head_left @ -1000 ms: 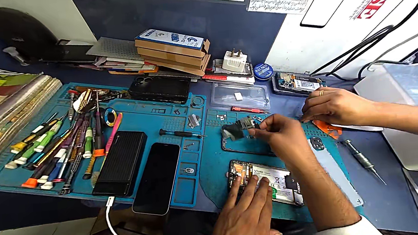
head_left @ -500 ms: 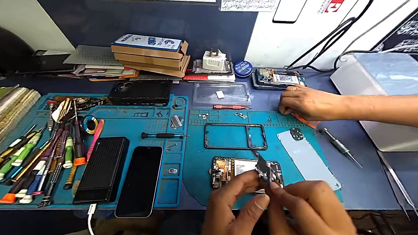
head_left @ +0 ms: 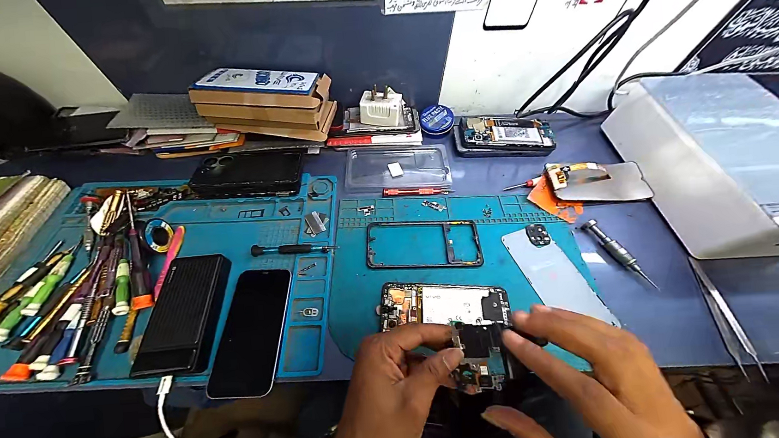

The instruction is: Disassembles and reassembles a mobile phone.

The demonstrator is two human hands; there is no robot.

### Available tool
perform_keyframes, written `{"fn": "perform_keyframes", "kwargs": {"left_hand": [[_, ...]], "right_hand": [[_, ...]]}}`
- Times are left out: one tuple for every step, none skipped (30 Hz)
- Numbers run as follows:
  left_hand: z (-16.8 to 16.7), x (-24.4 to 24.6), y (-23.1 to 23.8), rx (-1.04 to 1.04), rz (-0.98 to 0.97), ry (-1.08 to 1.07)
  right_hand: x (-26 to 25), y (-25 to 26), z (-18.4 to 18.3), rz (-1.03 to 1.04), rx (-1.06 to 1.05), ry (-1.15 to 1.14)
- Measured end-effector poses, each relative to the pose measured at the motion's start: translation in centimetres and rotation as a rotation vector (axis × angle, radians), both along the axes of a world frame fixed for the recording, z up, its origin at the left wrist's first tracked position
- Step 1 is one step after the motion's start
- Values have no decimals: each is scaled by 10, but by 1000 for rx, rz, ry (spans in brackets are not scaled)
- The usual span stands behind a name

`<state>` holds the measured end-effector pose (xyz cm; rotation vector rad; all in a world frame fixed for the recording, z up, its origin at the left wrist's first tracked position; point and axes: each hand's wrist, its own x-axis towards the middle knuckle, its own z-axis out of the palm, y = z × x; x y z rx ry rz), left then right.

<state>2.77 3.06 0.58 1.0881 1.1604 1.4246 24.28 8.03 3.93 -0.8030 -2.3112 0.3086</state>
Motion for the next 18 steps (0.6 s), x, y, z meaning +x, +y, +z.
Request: {"fn": "perform_keyframes", "kwargs": {"left_hand": [[1, 1, -1, -1, -6, 36], [1, 2, -1, 0, -8, 63], [1, 2, -1, 3, -5, 78], [1, 2, -2, 5, 3, 87], [0, 2, -2, 10, 19, 95], [-1, 1, -3, 12, 34, 92], [-3, -1, -4, 8, 49, 81], [-4, -2, -5, -3, 61, 74], [-5, -3, -5, -17, 69, 67], [-6, -5, -6, -33, 70, 56], [-7, -6, -6, -47, 63, 42], [-8, -8, -7, -59, 47, 31], [-8, -9, -7, -69, 30, 27], [-9, -10, -7, -76, 14, 24], [-10, -12, -8, -79, 5, 18], [-11, -14, -9, -80, 3, 18], [-11, -17, -11, -77, 12, 22], [-11, -21, -12, -68, 33, 32]], "right_hand": [[-1, 3, 0, 30, -20, -59], [-2, 5, -2, 54, -35, -98], [-4, 6, -3, 68, -48, -112], [-5, 5, -5, 76, -62, -111], [-6, 5, -6, 79, -70, -109], [-7, 5, -7, 85, -81, -112], [-9, 4, -9, 91, -88, -123], [-9, 4, -10, 97, -97, -135], [-10, 4, -12, 105, -107, -143], [-11, 4, -14, 109, -115, -147], [-12, 4, -14, 109, -123, -149], [-12, 3, -15, 108, -133, -151], [-13, 3, -14, 104, -143, -153], [-14, 3, -13, 98, -150, -159], [-14, 3, -12, 85, -155, -171], [-13, 4, -11, 66, -166, -181], [-11, 5, -9, 39, -187, -182], [-9, 8, -7, 10, -218, -167]]}}
